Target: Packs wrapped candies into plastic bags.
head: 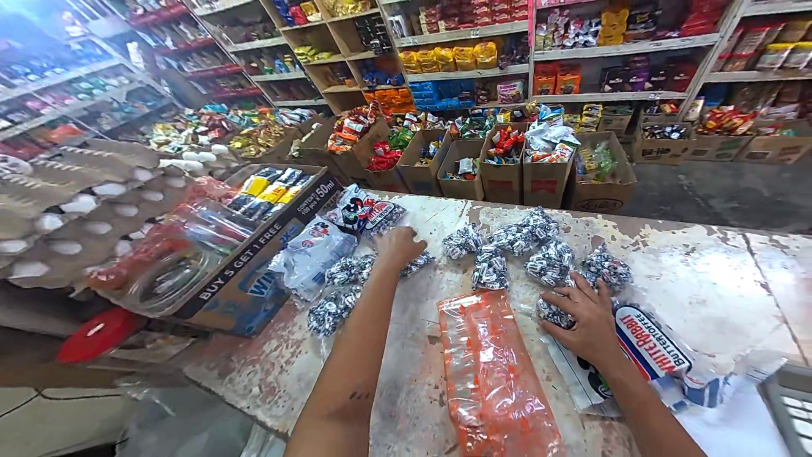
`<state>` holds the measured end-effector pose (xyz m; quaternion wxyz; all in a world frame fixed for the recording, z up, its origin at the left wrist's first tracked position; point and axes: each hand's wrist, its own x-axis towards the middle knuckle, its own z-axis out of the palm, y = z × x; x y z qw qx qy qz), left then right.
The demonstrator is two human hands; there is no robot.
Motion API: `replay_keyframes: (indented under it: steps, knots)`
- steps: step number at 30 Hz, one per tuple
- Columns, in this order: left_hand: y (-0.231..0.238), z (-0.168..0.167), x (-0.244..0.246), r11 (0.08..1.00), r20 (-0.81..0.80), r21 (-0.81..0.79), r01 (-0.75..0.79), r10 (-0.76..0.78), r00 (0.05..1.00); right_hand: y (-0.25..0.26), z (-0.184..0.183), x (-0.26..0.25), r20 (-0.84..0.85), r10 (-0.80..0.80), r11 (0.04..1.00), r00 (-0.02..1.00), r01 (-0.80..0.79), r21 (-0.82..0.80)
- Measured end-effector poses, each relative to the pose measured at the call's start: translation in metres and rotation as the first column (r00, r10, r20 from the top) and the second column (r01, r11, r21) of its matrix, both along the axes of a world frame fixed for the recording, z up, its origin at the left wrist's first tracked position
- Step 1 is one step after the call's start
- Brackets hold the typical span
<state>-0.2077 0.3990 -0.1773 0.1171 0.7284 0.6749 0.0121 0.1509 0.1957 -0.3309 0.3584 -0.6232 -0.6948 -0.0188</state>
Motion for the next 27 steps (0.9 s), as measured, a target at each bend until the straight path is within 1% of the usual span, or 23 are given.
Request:
replay_keyframes:
  steps: [2,4,6,7,8,10,12,14,15,17,19,21,23,25,27]
  knots:
    - [-0.005,0.007,0.026,0.988,0.097,0.095,0.121,-0.130,0.987,0.000,0.000,0.001,0.000,0.005,1.000,1.000,-0.005,0.006]
    - [-0.012,0.004,0.060,0.956,0.133,0.156,0.247,-0.269,0.954,0.000,0.001,0.001,-0.003,0.013,1.000,1.000,-0.013,0.016]
    - [-0.018,-0.011,0.092,0.929,0.133,0.174,0.326,-0.350,0.927,0.000,0.000,0.002,-0.002,0.022,1.000,1.000,-0.022,0.022]
    - [-0.019,-0.022,0.103,0.924,0.125,0.151,0.350,-0.369,0.921,0.000,-0.002,0.003,-0.003,0.026,0.999,1.000,-0.026,0.025]
    - [-0.020,-0.032,0.111,0.925,0.118,0.117,0.363,-0.375,0.919,0.000,-0.003,0.003,-0.002,0.026,0.999,1.000,-0.026,0.025]
    - [-0.018,-0.046,0.113,0.945,0.136,0.055,0.324,-0.328,0.935,-0.001,-0.003,0.003,-0.004,0.028,0.999,1.000,-0.028,0.026]
    - [-0.015,-0.044,0.102,0.965,0.151,0.041,0.260,-0.264,0.953,-0.001,0.000,0.001,-0.004,0.025,0.999,1.000,-0.025,0.022]
    - [-0.010,-0.038,0.083,0.984,0.128,0.018,0.175,-0.175,0.976,-0.003,0.002,-0.001,-0.008,0.023,1.000,1.000,-0.023,0.013]
    - [-0.006,-0.035,0.072,0.992,0.100,0.007,0.122,-0.122,0.987,-0.003,0.002,-0.002,-0.009,0.020,1.000,1.000,-0.020,0.013]
    - [-0.001,-0.025,0.051,0.998,-0.018,-0.056,0.009,-0.010,1.000,-0.002,0.000,-0.004,-0.005,0.016,1.000,1.000,-0.016,0.023]
    - [0.003,-0.015,0.038,0.991,-0.103,-0.118,-0.061,0.048,0.993,0.000,-0.002,-0.005,0.000,0.015,0.999,1.000,-0.015,0.033]
    - [0.004,-0.007,0.038,0.994,-0.097,-0.106,-0.031,0.021,0.995,0.002,-0.002,-0.005,0.002,0.013,1.000,1.000,-0.013,0.023]
    - [-0.002,0.001,0.056,0.998,0.018,0.011,0.066,-0.066,0.998,0.002,-0.002,-0.005,-0.004,0.012,1.000,1.000,-0.012,0.019]
    - [-0.011,0.010,0.093,0.978,0.130,0.138,0.159,-0.177,0.976,0.003,-0.003,-0.005,-0.015,0.015,0.999,1.000,-0.015,0.034]
    - [-0.017,0.007,0.140,0.945,0.173,0.206,0.254,-0.291,0.941,0.005,-0.008,-0.003,-0.001,0.012,0.999,1.000,-0.012,0.045]
